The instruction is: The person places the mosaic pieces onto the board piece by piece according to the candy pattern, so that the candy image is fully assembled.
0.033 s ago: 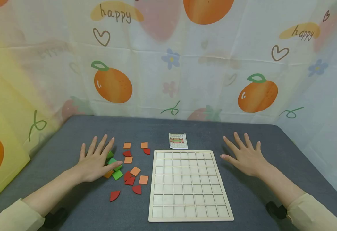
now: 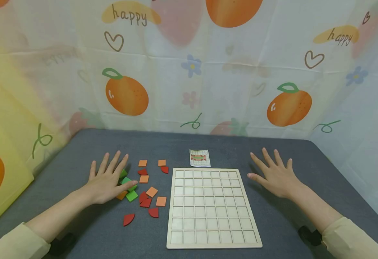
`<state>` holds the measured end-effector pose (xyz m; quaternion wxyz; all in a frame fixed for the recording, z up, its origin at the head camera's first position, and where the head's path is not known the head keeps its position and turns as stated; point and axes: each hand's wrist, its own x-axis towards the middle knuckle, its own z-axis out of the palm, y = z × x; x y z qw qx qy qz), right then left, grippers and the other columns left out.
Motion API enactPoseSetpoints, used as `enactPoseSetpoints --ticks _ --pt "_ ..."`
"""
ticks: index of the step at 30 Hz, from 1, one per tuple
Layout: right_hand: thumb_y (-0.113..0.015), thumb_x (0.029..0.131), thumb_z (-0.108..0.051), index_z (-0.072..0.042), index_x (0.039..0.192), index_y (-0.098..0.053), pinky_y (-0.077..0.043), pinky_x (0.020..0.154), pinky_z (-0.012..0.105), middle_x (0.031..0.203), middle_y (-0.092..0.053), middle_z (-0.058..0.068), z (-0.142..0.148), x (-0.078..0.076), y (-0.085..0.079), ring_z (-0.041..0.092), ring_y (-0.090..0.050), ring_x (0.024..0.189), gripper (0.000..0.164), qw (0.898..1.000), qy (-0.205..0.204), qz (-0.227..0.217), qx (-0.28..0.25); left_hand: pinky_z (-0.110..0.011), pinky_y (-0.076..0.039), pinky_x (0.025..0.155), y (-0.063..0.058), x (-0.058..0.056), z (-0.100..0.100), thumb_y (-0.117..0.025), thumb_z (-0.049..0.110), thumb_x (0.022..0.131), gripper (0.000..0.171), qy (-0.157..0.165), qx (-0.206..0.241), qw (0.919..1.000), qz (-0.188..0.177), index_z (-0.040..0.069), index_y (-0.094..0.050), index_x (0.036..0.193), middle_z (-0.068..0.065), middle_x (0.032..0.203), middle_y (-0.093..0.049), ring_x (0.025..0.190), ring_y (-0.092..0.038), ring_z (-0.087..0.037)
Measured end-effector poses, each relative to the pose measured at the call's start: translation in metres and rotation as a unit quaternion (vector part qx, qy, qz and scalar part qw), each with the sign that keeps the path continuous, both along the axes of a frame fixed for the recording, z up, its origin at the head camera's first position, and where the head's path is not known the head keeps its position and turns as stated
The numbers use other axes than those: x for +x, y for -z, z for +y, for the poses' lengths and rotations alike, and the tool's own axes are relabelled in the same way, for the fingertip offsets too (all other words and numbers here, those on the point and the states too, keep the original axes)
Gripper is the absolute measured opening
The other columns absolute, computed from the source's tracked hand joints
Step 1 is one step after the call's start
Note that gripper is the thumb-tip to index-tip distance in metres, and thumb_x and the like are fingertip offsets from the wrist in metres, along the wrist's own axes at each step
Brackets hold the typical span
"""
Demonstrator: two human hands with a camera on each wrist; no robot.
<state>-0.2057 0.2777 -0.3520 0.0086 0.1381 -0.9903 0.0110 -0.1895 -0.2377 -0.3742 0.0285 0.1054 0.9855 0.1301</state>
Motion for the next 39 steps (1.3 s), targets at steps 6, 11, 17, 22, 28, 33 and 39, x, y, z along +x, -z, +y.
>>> enactPoseSetpoints --ticks 6,11,17,22,28,33,39 --pt "-0.038 0.096 -0.069 -0.022 0.159 -0.022 -0.007 0.101 0.087 0.164 -0.012 0.027 0.0 0.0 0.0 0.061 -0.007 0.146 0.08 1.0 0.0 0.002 0.005 -0.077 0.01 0.11 0.001 0.0 0.0 -0.047 0.075 0.088 0.102 0.002 -0.001 1.0 0.002 0.017 -0.006 0.16 -0.019 0.167 0.002 0.151 0.008 -0.052" --pt "-0.038 0.096 -0.068 -0.022 0.159 -0.021 -0.006 0.101 0.087 0.164 -0.012 0.027 0.001 -0.001 0.0 0.061 -0.007 0.146 0.08 1.0 -0.001 0.003 0.003 -0.077 0.011 0.11 0.001 0.001 -0.001 -0.047 0.075 0.088 0.101 0.002 0.003 1.0 0.002 0.017 -0.006 0.16 -0.019 0.167 0.002 0.151 0.008 -0.051" --pt "-0.038 0.096 -0.068 -0.022 0.159 -0.019 -0.007 0.101 0.087 0.164 -0.011 0.027 0.002 -0.002 -0.001 0.061 -0.007 0.146 0.08 1.0 -0.004 0.005 0.002 -0.076 0.011 0.11 0.001 0.002 -0.003 -0.046 0.075 0.089 0.101 0.002 0.008 1.0 0.002 0.017 -0.005 0.16 -0.019 0.167 0.003 0.151 0.009 -0.051" --pt "-0.038 0.096 -0.068 -0.023 0.16 -0.015 -0.01 0.102 0.086 0.165 -0.007 0.026 0.0 -0.002 -0.006 0.06 -0.008 0.147 0.082 1.0 -0.007 -0.006 -0.014 -0.075 0.007 0.112 -0.004 0.0 0.0 -0.044 0.073 0.091 0.099 0.01 0.013 0.9998 0.004 0.016 -0.003 0.16 -0.018 0.168 0.002 0.152 0.007 -0.05" --pt "-0.045 0.095 -0.066 -0.019 0.16 -0.014 -0.014 0.106 0.082 0.166 -0.006 0.024 -0.008 -0.005 -0.02 0.057 -0.01 0.148 0.085 0.997 -0.018 -0.023 -0.077 -0.074 -0.007 0.114 -0.013 -0.006 0.009 -0.046 0.063 0.096 0.091 0.027 0.066 0.9972 0.022 0.006 -0.012 0.159 -0.023 0.166 -0.011 0.15 -0.007 -0.052" --pt "-0.055 0.095 -0.057 -0.016 0.159 -0.02 -0.016 0.112 0.075 0.167 -0.008 0.019 -0.017 -0.011 -0.023 0.05 -0.011 0.151 0.084 0.983 -0.063 -0.065 -0.16 -0.072 -0.022 0.112 -0.018 -0.014 0.018 -0.052 0.046 0.099 0.08 0.039 0.132 0.9902 0.022 -0.004 -0.024 0.154 -0.03 0.159 -0.026 0.145 -0.023 -0.053" --pt "-0.065 0.093 -0.045 -0.019 0.155 -0.032 -0.032 0.11 0.068 0.166 -0.022 0.011 -0.023 -0.018 -0.016 0.042 -0.021 0.152 0.075 0.953 -0.11 -0.14 -0.247 -0.064 -0.04 0.106 -0.02 -0.025 0.027 -0.056 0.035 0.099 0.07 0.021 0.183 0.9826 -0.023 -0.002 -0.03 0.152 -0.028 0.155 -0.034 0.139 -0.038 -0.05"
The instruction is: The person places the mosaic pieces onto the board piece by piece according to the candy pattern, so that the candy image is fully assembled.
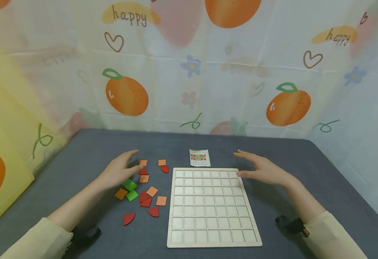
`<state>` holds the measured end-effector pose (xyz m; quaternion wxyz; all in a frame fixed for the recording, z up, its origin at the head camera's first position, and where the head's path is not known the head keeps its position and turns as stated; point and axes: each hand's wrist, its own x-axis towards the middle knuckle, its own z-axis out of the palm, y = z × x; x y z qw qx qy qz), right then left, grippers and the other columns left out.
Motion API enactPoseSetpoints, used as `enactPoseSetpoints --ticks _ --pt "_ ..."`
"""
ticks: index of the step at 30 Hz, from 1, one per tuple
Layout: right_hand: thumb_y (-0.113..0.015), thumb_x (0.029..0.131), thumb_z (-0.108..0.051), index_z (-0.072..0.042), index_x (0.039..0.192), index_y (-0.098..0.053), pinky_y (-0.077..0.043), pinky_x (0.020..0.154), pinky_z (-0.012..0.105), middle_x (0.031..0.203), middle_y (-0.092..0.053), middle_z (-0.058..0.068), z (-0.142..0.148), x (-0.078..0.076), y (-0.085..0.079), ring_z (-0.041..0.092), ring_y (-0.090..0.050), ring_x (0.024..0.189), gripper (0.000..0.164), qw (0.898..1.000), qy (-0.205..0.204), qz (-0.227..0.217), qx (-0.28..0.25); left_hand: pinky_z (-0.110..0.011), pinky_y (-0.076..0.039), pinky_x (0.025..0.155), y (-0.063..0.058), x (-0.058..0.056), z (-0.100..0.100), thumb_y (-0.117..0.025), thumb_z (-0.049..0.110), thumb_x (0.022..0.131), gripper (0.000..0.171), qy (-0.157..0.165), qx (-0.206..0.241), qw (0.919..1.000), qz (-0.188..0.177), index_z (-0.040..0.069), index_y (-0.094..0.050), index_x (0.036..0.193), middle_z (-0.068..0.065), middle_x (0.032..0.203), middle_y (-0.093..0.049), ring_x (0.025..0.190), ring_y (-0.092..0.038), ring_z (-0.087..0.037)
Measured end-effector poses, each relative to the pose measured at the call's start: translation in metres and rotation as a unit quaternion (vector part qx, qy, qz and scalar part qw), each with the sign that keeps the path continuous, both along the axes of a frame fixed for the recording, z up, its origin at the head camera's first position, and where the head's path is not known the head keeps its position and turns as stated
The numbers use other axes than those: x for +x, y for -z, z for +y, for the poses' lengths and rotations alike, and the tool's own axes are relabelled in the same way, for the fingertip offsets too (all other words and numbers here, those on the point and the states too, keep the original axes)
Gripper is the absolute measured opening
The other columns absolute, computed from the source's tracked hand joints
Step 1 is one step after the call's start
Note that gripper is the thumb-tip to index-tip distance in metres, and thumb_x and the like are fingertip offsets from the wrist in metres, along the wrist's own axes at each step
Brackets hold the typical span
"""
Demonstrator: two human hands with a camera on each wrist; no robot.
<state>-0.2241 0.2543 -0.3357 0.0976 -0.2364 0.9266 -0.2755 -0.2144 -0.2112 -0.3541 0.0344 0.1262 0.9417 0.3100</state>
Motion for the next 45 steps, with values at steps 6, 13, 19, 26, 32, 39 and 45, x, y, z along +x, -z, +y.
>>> enactPoseSetpoints --ticks 6,13,19,26,32,39,45 --pt "-0.075 0.087 -0.029 -0.013 0.15 -0.042 -0.03 0.111 0.069 0.161 -0.033 0.015 0.003 -0.01 0.012 0.044 -0.023 0.15 0.073 0.993 -0.064 -0.086 -0.039 -0.061 -0.046 0.099 0.005 -0.013 -0.001 -0.055 0.029 0.099 0.063 -0.009 0.012 0.9994 -0.031 0.003 -0.033 0.152 -0.027 0.153 -0.039 0.136 -0.043 -0.048" --pt "-0.082 0.079 -0.027 -0.011 0.144 -0.051 -0.021 0.113 0.073 0.159 -0.035 0.018 0.006 -0.013 0.016 0.049 -0.019 0.15 0.073 0.989 -0.095 -0.104 -0.04 -0.054 -0.051 0.092 0.014 -0.021 -0.006 -0.06 0.021 0.097 0.055 -0.007 0.024 0.9995 -0.019 0.004 -0.044 0.146 -0.026 0.145 -0.048 0.126 -0.052 -0.044" --pt "-0.083 0.078 -0.03 -0.013 0.141 -0.055 -0.029 0.111 0.067 0.156 -0.042 0.015 0.009 -0.013 0.02 0.046 -0.029 0.147 0.071 0.993 -0.094 -0.075 -0.011 -0.049 -0.053 0.089 0.016 -0.02 0.006 -0.064 0.019 0.095 0.042 0.011 0.043 0.999 0.002 0.007 -0.058 0.135 -0.022 0.137 -0.055 0.119 -0.057 -0.039" --pt "-0.084 0.076 -0.03 -0.012 0.139 -0.057 -0.033 0.11 0.065 0.151 -0.049 0.014 0.009 -0.013 0.022 0.045 -0.036 0.143 0.071 0.995 -0.082 -0.051 -0.002 -0.042 -0.055 0.085 0.012 -0.018 0.038 -0.065 0.018 0.094 0.037 0.043 0.055 0.9975 -0.01 0.007 -0.063 0.13 -0.017 0.13 -0.061 0.112 -0.061 -0.033" --pt "-0.084 0.075 -0.031 -0.012 0.14 -0.056 -0.034 0.109 0.065 0.151 -0.048 0.015 0.008 -0.013 0.023 0.045 -0.036 0.143 0.073 0.996 -0.079 -0.049 0.003 -0.044 -0.053 0.088 -0.001 -0.017 0.06 -0.064 0.02 0.094 0.038 0.056 0.048 0.9972 -0.013 0.004 -0.063 0.129 -0.017 0.129 -0.06 0.113 -0.059 -0.032" --pt "-0.085 0.075 -0.032 -0.012 0.14 -0.056 -0.034 0.108 0.065 0.151 -0.048 0.015 0.009 -0.013 0.023 0.045 -0.036 0.143 0.075 0.996 -0.077 -0.046 0.012 -0.041 -0.055 0.085 -0.009 -0.026 0.075 -0.065 0.015 0.093 0.035 0.049 0.03 0.9981 -0.019 0.001 -0.065 0.125 -0.019 0.129 -0.061 0.112 -0.06 -0.033" --pt "-0.085 0.075 -0.032 -0.011 0.141 -0.055 -0.034 0.109 0.064 0.151 -0.048 0.016 0.007 -0.013 0.022 0.046 -0.036 0.143 0.076 0.996 -0.074 -0.051 0.012 -0.035 -0.055 0.077 -0.001 -0.031 0.081 -0.07 0.011 0.09 0.031 0.038 0.007 0.9989 -0.028 0.001 -0.069 0.119 -0.019 0.121 -0.065 0.103 -0.065 -0.032"
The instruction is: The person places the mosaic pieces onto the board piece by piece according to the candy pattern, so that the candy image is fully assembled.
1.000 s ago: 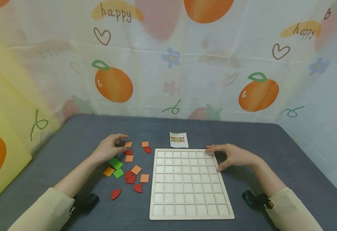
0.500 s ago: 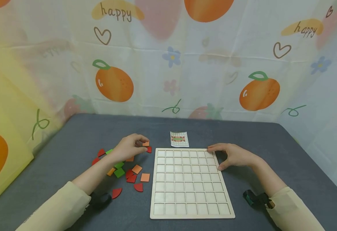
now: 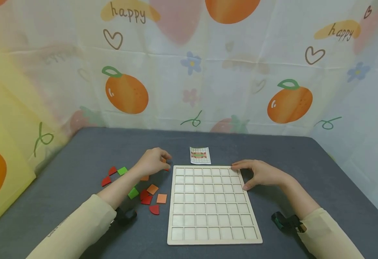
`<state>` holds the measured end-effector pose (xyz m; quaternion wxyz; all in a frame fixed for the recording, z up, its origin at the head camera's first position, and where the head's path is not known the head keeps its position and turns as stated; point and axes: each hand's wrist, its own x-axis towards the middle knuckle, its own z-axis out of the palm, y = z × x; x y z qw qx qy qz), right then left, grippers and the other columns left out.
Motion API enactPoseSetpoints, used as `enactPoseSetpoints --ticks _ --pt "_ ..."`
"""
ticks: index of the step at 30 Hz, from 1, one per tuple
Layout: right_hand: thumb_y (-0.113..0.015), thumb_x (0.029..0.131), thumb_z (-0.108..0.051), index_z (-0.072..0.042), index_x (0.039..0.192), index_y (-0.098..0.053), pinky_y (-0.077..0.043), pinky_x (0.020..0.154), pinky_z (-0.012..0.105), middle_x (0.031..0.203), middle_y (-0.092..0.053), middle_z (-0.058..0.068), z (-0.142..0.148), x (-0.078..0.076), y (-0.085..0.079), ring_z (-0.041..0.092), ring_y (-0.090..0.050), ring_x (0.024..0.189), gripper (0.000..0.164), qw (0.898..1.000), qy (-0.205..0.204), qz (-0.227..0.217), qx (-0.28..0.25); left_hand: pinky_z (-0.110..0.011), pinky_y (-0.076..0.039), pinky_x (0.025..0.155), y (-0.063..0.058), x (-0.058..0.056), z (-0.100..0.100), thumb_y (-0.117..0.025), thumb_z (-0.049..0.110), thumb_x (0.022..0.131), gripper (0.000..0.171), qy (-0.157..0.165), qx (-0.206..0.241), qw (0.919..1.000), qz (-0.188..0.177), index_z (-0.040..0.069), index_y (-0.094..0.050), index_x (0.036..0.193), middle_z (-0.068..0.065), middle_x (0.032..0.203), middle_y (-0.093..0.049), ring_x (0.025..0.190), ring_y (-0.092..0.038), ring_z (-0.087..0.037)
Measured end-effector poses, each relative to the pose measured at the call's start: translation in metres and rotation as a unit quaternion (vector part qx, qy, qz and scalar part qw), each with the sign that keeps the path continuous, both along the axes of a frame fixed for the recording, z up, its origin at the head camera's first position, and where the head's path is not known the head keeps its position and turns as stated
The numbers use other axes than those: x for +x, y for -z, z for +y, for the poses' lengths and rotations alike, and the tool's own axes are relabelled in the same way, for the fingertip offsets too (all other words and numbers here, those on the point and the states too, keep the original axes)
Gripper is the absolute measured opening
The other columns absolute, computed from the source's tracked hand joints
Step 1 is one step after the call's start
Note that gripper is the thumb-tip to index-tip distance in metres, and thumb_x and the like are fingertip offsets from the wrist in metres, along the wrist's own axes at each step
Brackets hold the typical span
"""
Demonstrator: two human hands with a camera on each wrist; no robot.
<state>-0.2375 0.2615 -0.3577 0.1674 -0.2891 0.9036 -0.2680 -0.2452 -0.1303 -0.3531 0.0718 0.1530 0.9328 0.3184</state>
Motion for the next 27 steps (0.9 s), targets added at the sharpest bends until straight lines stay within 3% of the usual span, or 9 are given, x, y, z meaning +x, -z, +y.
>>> enactPoseSetpoints --ticks 4,10,18,27 --pt "-0.085 0.074 -0.031 -0.011 0.141 -0.055 -0.034 0.109 0.064 0.151 -0.048 0.016 -0.001 -0.001 0.0 0.045 -0.036 0.143 0.076 1.0 0.001 0.001 0.001 -0.035 -0.057 0.075 0.005 0.001 0.001 -0.074 0.009 0.086 0.03 0.003 -0.012 0.9998 0.017 0.0 -0.072 0.114 -0.018 0.115 -0.068 0.101 -0.067 -0.032" --pt "-0.085 0.074 -0.031 -0.01 0.141 -0.055 -0.034 0.109 0.063 0.151 -0.048 0.015 0.0 -0.002 0.001 0.044 -0.037 0.143 0.076 1.0 0.002 0.005 0.003 -0.042 -0.056 0.086 0.009 0.002 0.003 -0.074 0.006 0.085 0.027 -0.002 -0.041 0.9978 0.052 -0.002 -0.073 0.111 -0.019 0.111 -0.069 0.105 -0.065 -0.034" --pt "-0.085 0.074 -0.029 -0.01 0.141 -0.055 -0.034 0.11 0.063 0.151 -0.047 0.016 0.001 -0.002 0.001 0.044 -0.036 0.143 0.076 1.0 0.003 0.002 0.006 -0.042 -0.056 0.081 0.013 0.0 0.0 -0.075 0.01 0.085 0.023 -0.008 -0.054 0.9968 0.058 0.001 -0.074 0.107 -0.013 0.1 -0.075 0.095 -0.068 -0.027" --pt "-0.085 0.074 -0.028 -0.008 0.142 -0.054 -0.033 0.111 0.063 0.151 -0.047 0.017 0.001 -0.002 0.001 0.045 -0.036 0.143 0.077 1.0 0.003 -0.002 0.002 -0.036 -0.055 0.075 0.014 0.001 -0.002 -0.079 0.012 0.082 0.021 -0.012 -0.045 0.9976 0.052 0.003 -0.07 0.099 -0.01 0.094 -0.072 0.086 -0.065 -0.022"
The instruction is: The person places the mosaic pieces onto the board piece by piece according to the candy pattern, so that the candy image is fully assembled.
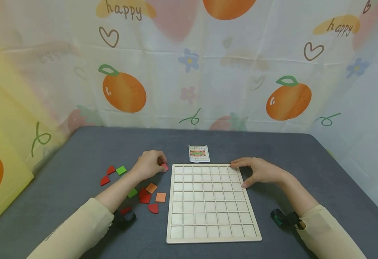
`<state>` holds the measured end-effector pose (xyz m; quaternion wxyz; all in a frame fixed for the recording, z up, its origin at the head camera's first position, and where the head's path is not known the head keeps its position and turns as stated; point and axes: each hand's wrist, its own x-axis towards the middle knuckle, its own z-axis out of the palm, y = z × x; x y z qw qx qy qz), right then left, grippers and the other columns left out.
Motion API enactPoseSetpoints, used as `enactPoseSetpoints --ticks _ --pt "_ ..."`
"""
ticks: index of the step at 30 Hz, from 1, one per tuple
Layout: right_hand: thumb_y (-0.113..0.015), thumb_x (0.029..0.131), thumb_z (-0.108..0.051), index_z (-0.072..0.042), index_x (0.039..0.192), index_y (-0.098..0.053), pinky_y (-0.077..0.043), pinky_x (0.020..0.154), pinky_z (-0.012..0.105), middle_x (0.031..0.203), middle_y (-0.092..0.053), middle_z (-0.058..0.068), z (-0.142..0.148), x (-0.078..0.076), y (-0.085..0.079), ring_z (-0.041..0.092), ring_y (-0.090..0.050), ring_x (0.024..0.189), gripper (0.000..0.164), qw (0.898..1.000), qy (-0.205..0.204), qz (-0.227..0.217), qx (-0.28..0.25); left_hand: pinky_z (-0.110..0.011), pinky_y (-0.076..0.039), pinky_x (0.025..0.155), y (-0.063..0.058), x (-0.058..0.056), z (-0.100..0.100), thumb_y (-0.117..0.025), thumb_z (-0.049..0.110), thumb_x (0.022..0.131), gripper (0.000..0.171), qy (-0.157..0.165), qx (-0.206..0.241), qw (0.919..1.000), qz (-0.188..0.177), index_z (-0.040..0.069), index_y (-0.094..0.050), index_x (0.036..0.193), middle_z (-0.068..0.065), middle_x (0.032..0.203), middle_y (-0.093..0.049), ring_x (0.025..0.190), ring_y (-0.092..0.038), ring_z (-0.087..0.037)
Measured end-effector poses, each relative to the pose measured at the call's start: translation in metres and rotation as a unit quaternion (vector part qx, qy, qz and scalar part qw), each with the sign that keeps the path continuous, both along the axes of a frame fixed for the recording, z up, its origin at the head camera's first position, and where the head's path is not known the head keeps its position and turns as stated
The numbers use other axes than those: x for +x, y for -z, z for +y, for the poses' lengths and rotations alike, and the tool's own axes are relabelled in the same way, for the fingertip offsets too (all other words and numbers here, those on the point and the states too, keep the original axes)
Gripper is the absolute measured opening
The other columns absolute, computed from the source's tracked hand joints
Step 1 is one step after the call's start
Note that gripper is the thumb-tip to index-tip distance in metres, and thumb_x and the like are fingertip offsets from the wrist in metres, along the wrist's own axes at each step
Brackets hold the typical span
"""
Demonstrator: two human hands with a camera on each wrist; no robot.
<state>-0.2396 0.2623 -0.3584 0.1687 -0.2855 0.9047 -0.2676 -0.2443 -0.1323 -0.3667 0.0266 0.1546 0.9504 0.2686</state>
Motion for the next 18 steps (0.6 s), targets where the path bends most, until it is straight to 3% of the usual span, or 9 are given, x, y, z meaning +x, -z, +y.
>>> enactPoseSetpoints --ticks 8,12,15,18 --pt "-0.085 0.074 -0.03 -0.008 0.142 -0.054 -0.033 0.11 0.064 0.151 -0.047 0.017 0.0005 -0.0001 0.0007 0.045 -0.036 0.143 0.078 1.0 -0.004 0.002 0.001 -0.027 -0.045 0.061 -0.0025 0.0025 -0.0024 -0.081 0.008 0.079 0.019 -0.012 0.027 0.9996 0.003 0.007 -0.062 0.081 -0.008 0.083 -0.068 0.071 -0.058 -0.019" --pt "-0.084 0.074 -0.032 -0.008 0.142 -0.054 -0.033 0.11 0.064 0.151 -0.047 0.017 0.0001 0.0003 0.0002 0.045 -0.035 0.143 0.078 1.0 -0.006 0.003 0.006 -0.027 -0.044 0.061 -0.0042 0.0031 -0.0028 -0.081 0.008 0.08 0.018 -0.014 0.035 0.9993 0.006 0.008 -0.062 0.078 -0.007 0.082 -0.068 0.072 -0.059 -0.018" --pt "-0.084 0.074 -0.032 -0.009 0.142 -0.054 -0.033 0.11 0.064 0.152 -0.047 0.017 -0.0001 0.0004 0.0001 0.045 -0.035 0.144 0.078 1.0 -0.004 0.004 0.009 -0.027 -0.046 0.063 -0.0067 0.003 -0.0035 -0.08 0.009 0.081 0.015 -0.02 0.053 0.9984 -0.005 0.006 -0.066 0.085 -0.008 0.084 -0.07 0.076 -0.061 -0.018" --pt "-0.084 0.074 -0.031 -0.009 0.142 -0.054 -0.033 0.11 0.064 0.152 -0.046 0.017 -0.0007 0.0005 -0.0002 0.045 -0.034 0.144 0.077 1.0 -0.003 0.0 0.008 -0.028 -0.053 0.067 -0.0094 0.004 -0.0039 -0.077 0.006 0.083 0.024 -0.018 0.086 0.9957 -0.03 0.003 -0.069 0.105 -0.011 0.088 -0.07 0.077 -0.065 -0.017"
